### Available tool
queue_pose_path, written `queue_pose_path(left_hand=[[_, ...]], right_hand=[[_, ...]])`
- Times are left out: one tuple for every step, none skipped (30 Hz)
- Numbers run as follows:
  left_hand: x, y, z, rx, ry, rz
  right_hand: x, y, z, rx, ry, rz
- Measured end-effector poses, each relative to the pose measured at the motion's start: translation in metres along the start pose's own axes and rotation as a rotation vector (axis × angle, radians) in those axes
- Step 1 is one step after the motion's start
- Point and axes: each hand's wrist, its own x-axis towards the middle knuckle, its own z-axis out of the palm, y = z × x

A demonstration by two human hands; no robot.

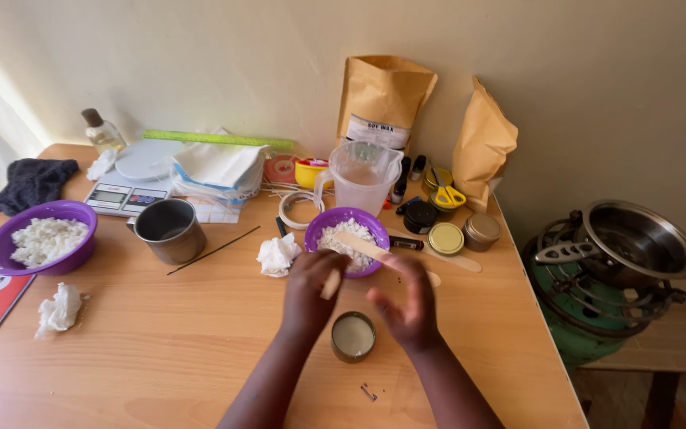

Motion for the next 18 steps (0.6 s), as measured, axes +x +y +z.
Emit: queue_pose_path(left_hand=[[-0.002,-0.001,-0.001,-0.002,-0.009,-0.007],[-0.003,-0.002,-0.002,-0.038,0.155,-0.069],[0.001,-0.005,-0.003,-0.071,0.325,-0.123],[0.0,-0.004,-0.003,-0.07,0.321,-0.122],[-0.001,-0.004,-0.004,-0.162,0.422,-0.369],[-0.002,-0.003,-0.005,-0.254,0.519,-0.617],[-0.002,-0.004,-0.006,-0.251,0.511,-0.62],[-0.001,-0.005,-0.007,-0.305,0.546,-0.684],[0.002,-0.007,-0.005,-0.363,0.582,-0.743],[0.0,-0.01,-0.006,-0.365,0.576,-0.741],[-0.001,-0.014,-0.005,-0.401,0.597,-0.738],[-0.003,-0.017,-0.005,-0.437,0.618,-0.736],[-0.006,-0.021,-0.004,-0.437,0.618,-0.738],[-0.01,-0.024,-0.002,-0.365,0.605,-0.732],[-0.013,-0.028,-0.001,-0.295,0.593,-0.725],[-0.015,-0.03,0.001,-0.295,0.593,-0.727],[-0.015,-0.032,0.003,-0.275,0.582,-0.718],[-0.015,-0.035,0.004,-0.254,0.571,-0.709]], right_hand=[[-0.001,0.002,-0.001,-0.003,0.0,0.012],[-0.002,0.004,-0.002,-0.274,0.148,0.093],[0.002,0.009,-0.002,-0.544,0.299,0.165],[-0.002,0.013,-0.001,-0.544,0.303,0.168],[-0.005,0.017,0.001,-0.491,0.376,0.353],[-0.008,0.02,0.004,-0.433,0.448,0.538],[-0.007,0.02,0.005,-0.436,0.451,0.546],[-0.007,0.019,0.005,-0.324,0.51,0.685],[-0.003,0.021,0.005,-0.209,0.571,0.814],[-0.003,0.022,0.007,-0.211,0.577,0.815],[-0.002,0.023,0.008,-0.058,0.672,0.871],[-0.001,0.025,0.01,0.099,0.764,0.923],[0.0,0.023,0.012,0.097,0.763,0.925],[0.0,0.022,0.014,0.279,0.869,1.04],[0.002,0.021,0.017,0.466,0.971,1.149],[-0.008,0.03,0.019,0.464,0.97,1.15],[-0.017,0.039,0.022,0.564,0.978,1.148],[-0.026,0.048,0.025,0.665,0.984,1.144]])
